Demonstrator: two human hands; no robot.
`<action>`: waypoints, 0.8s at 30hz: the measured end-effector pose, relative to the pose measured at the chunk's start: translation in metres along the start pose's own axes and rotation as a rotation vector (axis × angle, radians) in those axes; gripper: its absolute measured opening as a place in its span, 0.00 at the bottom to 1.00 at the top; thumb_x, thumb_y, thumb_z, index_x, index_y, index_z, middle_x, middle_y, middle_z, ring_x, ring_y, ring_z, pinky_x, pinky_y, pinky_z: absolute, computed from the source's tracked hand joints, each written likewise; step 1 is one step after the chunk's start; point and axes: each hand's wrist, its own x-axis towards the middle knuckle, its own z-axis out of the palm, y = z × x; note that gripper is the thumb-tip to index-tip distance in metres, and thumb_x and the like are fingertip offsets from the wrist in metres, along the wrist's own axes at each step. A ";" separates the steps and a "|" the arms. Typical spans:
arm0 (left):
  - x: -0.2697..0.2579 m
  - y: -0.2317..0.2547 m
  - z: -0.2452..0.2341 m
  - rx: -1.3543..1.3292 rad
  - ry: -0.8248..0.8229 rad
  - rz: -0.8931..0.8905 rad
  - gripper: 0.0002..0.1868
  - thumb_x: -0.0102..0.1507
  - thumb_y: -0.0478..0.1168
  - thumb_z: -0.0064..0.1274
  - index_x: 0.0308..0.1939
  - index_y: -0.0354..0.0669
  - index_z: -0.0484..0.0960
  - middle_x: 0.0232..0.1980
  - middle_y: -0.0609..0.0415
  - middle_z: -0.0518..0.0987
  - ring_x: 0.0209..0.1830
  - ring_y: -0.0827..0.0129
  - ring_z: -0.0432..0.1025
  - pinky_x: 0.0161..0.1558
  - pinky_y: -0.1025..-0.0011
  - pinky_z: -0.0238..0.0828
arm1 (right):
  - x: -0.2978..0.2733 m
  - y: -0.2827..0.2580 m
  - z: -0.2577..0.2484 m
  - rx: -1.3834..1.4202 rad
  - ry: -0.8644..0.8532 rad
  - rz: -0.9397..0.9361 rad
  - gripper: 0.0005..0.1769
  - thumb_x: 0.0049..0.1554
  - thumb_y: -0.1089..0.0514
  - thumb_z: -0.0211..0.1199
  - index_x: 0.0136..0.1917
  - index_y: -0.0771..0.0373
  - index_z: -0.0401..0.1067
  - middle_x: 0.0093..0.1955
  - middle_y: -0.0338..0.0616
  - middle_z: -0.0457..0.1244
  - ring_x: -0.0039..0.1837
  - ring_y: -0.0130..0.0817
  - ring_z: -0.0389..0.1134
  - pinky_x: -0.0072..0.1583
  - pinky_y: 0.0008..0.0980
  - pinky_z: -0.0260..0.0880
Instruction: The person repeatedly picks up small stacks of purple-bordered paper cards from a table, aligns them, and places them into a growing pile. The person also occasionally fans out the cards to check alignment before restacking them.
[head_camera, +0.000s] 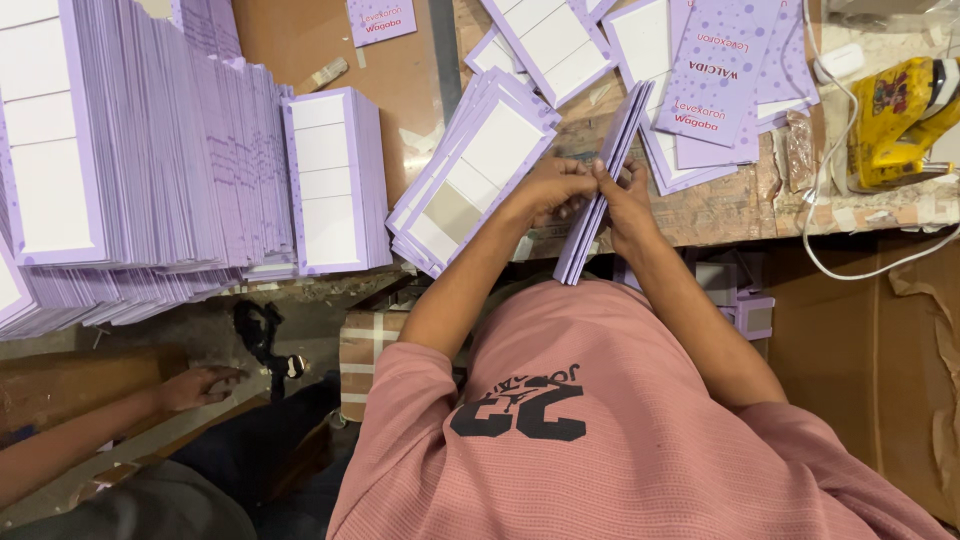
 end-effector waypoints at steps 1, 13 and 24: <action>0.004 -0.005 -0.002 0.025 0.008 -0.043 0.04 0.56 0.37 0.60 0.33 0.42 0.82 0.21 0.55 0.76 0.15 0.73 0.65 0.17 0.76 0.59 | -0.001 0.001 -0.001 0.010 0.000 0.019 0.45 0.55 0.41 0.71 0.74 0.56 0.49 0.59 0.45 0.63 0.54 0.33 0.68 0.48 0.37 0.75; -0.019 0.000 -0.002 -0.066 -0.068 0.206 0.14 0.57 0.32 0.61 0.46 0.33 0.81 0.35 0.54 0.81 0.28 0.76 0.75 0.28 0.78 0.74 | -0.001 -0.002 0.000 0.039 -0.028 0.022 0.51 0.52 0.40 0.74 0.74 0.58 0.46 0.60 0.48 0.63 0.54 0.36 0.70 0.50 0.41 0.76; -0.025 0.013 0.000 0.042 -0.014 0.249 0.14 0.55 0.32 0.62 0.44 0.33 0.80 0.32 0.54 0.82 0.29 0.76 0.77 0.27 0.78 0.73 | -0.001 -0.003 0.001 0.039 -0.031 0.004 0.54 0.48 0.38 0.77 0.73 0.58 0.48 0.62 0.51 0.61 0.56 0.39 0.70 0.50 0.43 0.78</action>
